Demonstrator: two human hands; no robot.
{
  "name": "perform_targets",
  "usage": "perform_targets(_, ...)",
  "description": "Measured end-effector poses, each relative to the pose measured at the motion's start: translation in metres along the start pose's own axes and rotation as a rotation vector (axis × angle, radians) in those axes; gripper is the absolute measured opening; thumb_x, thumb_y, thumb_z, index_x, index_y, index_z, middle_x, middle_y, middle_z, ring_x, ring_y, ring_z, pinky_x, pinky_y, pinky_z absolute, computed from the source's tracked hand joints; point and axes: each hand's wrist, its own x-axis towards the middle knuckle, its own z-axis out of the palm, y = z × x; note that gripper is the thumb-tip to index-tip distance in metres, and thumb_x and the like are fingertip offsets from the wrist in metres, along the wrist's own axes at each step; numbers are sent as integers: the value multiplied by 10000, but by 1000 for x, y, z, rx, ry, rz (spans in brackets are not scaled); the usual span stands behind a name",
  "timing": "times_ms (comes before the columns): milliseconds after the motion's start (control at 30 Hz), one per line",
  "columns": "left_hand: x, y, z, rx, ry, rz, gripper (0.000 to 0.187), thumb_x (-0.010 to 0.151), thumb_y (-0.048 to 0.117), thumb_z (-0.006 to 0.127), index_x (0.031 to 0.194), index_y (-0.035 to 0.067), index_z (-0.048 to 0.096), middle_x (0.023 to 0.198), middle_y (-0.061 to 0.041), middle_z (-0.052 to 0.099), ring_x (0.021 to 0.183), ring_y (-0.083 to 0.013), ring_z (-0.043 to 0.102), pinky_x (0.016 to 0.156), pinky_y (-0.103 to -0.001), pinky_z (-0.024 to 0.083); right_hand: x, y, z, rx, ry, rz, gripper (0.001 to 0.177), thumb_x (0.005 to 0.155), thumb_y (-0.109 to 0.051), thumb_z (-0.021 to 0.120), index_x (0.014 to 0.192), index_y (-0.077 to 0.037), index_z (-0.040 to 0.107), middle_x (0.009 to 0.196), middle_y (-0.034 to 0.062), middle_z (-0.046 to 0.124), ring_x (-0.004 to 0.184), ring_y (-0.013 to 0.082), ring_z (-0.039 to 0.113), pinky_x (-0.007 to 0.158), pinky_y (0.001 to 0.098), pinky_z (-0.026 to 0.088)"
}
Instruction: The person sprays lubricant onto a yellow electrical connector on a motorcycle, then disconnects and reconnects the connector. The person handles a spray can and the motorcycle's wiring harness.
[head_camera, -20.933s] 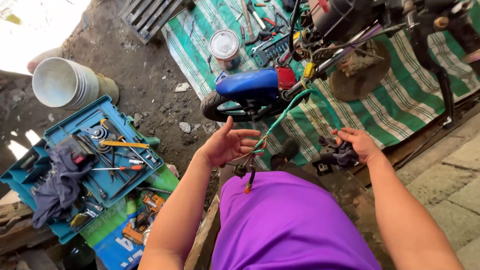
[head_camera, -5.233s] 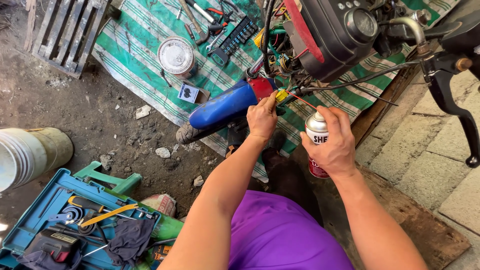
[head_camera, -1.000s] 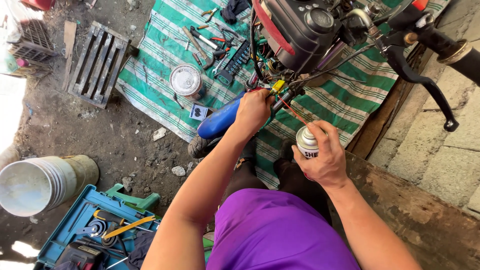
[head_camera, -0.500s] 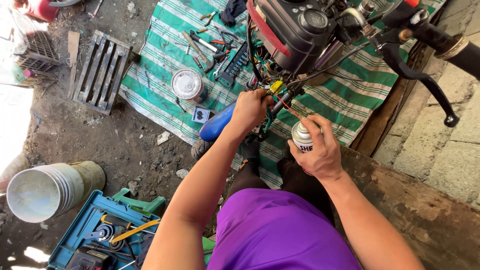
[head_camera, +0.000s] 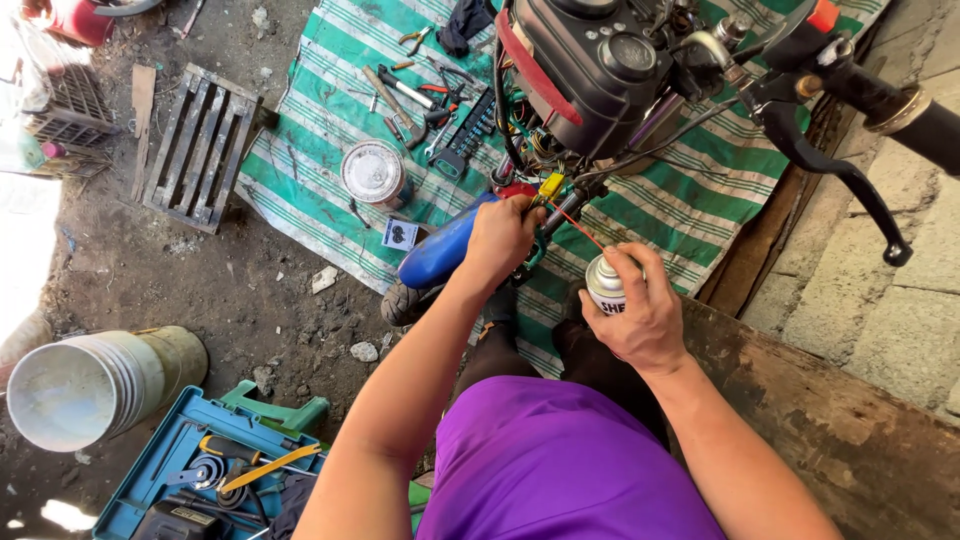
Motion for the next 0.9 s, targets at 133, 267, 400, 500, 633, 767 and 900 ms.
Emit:
perform_targets(133,-14,-8,14,-54,14,-28,253,1039,365,718,967,134,794,754,-178,766,856,-465,785,727,-567,627,-12,12,-16,-2,0,-2,690,764,-286,946,1385,-80,728,1312,134,690,1082,342,788,908,454,676)
perform_targets(267,-22,-33,46,-156,49,-99,243,1072,262,703,1028,48,809,789,-230,776,837,-496,786,723,-543,632,-39,28,-46,40,-53,106,724,740,-284,970,1380,-57,720,1332,155,707,1124,368,778,946,451,651)
perform_targets(400,-14,-63,88,-238,105,-157,194,1074,252,709,1082,90,815,858,-203,804,896,-472,797,753,-552,635,-63,47,-70,37,-146,225,782,722,-287,984,1411,-41,708,1350,172,717,1161,392,765,962,471,637)
perform_targets(500,-7,-61,104,-199,143,-184,222,1053,301,732,1025,90,797,838,-201,796,897,-470,798,778,-559,637,-74,68,-85,64,-210,264,815,686,-228,1001,1410,-1,706,1294,224,723,1117,447,762,958,540,640)
perform_targets(633,-21,-30,82,-137,209,-224,221,1035,325,741,1020,112,799,850,-219,796,935,-474,793,804,-589,631,-92,107,-88,81,-205,297,852,703,-281,997,1464,-33,704,1343,189,720,1191,413,749,992,498,622)
perform_targets(767,-44,15,49,-60,180,-361,237,1029,338,683,928,126,720,896,-158,789,879,-451,705,760,-568,480,-93,144,-102,64,-375,252,861,735,-265,985,1486,-16,647,1428,206,691,1282,379,714,1072,482,619)
perform_targets(900,-37,61,10,-61,216,-393,442,958,311,782,1368,163,703,1157,-81,854,1128,-391,757,956,-504,531,-78,179,-99,174,-388,171,847,734,-269,990,1474,-27,657,1438,201,675,1284,353,710,1107,447,622)
